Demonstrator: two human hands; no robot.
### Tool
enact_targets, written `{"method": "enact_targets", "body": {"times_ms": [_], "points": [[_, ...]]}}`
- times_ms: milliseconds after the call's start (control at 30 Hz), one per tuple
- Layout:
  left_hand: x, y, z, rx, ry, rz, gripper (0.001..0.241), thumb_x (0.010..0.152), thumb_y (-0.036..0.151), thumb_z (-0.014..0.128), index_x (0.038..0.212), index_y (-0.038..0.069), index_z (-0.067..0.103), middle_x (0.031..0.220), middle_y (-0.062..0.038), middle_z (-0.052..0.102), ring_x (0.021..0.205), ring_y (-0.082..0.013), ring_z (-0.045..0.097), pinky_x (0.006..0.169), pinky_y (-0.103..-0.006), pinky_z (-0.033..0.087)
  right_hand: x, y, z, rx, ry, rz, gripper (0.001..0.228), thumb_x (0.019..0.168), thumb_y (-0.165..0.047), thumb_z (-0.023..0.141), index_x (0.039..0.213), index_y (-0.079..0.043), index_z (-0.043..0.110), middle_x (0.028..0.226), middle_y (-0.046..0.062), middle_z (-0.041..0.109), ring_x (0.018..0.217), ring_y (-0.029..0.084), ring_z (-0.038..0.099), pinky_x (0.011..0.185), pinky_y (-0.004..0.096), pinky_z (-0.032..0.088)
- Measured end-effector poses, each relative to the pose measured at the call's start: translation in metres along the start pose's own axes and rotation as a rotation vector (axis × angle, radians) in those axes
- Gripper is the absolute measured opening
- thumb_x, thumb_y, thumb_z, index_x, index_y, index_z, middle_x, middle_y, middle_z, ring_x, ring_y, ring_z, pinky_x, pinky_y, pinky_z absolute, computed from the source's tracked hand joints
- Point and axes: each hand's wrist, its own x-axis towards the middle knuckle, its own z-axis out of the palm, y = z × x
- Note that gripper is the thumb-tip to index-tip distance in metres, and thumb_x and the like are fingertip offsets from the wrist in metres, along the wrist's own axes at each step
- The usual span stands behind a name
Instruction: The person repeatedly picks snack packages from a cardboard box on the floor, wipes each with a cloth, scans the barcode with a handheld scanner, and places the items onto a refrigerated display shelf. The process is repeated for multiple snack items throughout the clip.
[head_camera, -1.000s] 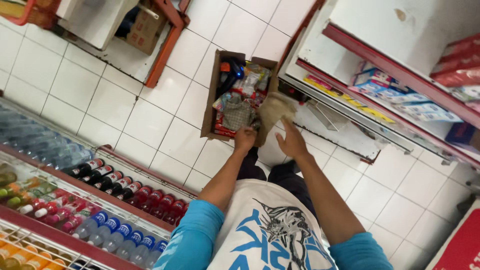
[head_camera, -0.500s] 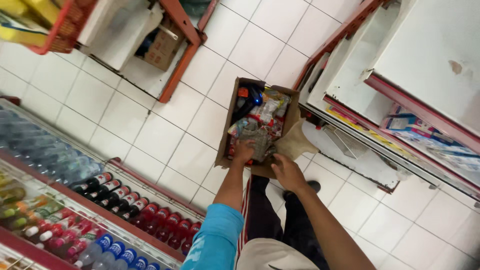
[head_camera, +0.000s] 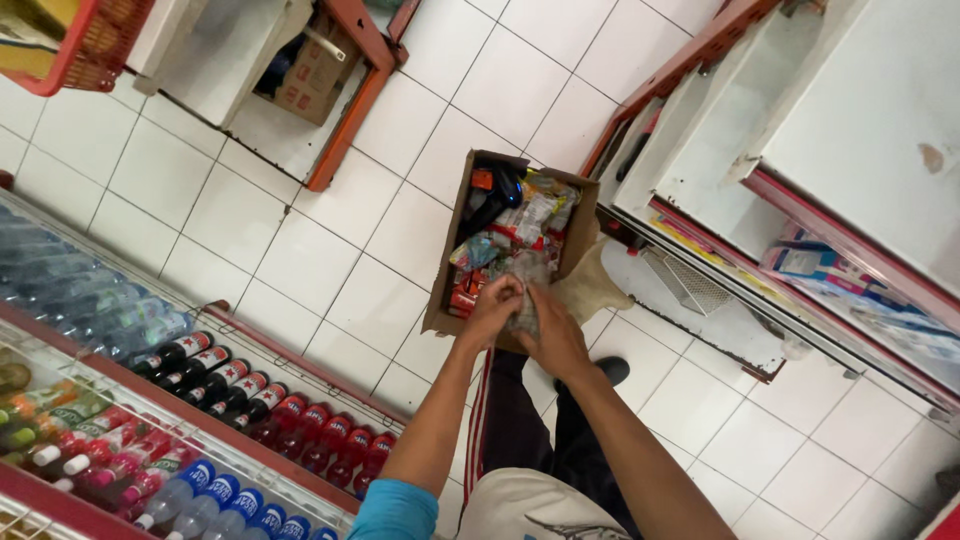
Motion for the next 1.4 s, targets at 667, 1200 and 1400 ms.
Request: {"method": "enact_targets", "body": {"times_ms": [667,1200,1400], "points": [[0.129,0.004,0.036,-0.095,0.507,0.055,0.017,0.094,0.005,0.068,0.111,0.005,0.070,0.089,-0.002,0.065,0.076,-0.0128,0.058,0.067,-0.0276,0.047,0.012,0.048,-0.034,0.758,0.119,0.730,0.055,0.094,-0.025,0.066,0.143,-0.004,0.054,0.128,0.009,0.070,0.116,0.020,0.065,0.100,0.033,0.050],[-0.091,0.127,0.053,-0.200,0.068,0.503,0.015,0.079,-0.008,0.051,0.079,0.007,0.054,0.078,0.002,0.052,0.069,-0.0059,0.045,0.062,-0.0217,0.037,-0.027,-0.073,-0.122,0.162,-0.018,-0.059,0.078,0.092,-0.034,0.069,0.157,-0.004,0.036,0.156,0.025,0.042,0.145,0.037,0.039,0.118,0.048,0.029],[-0.148,0.181,0.082,-0.191,-0.168,0.520,0.015,0.074,-0.009,0.050,0.077,0.006,0.049,0.079,0.001,0.049,0.070,-0.0077,0.043,0.064,-0.0222,0.037,-0.024,-0.126,-0.138,0.075,0.032,-0.163,0.069,0.103,-0.038,0.052,0.163,-0.011,0.033,0.173,0.022,0.024,0.160,0.040,0.019,0.125,0.051,0.011]]}}
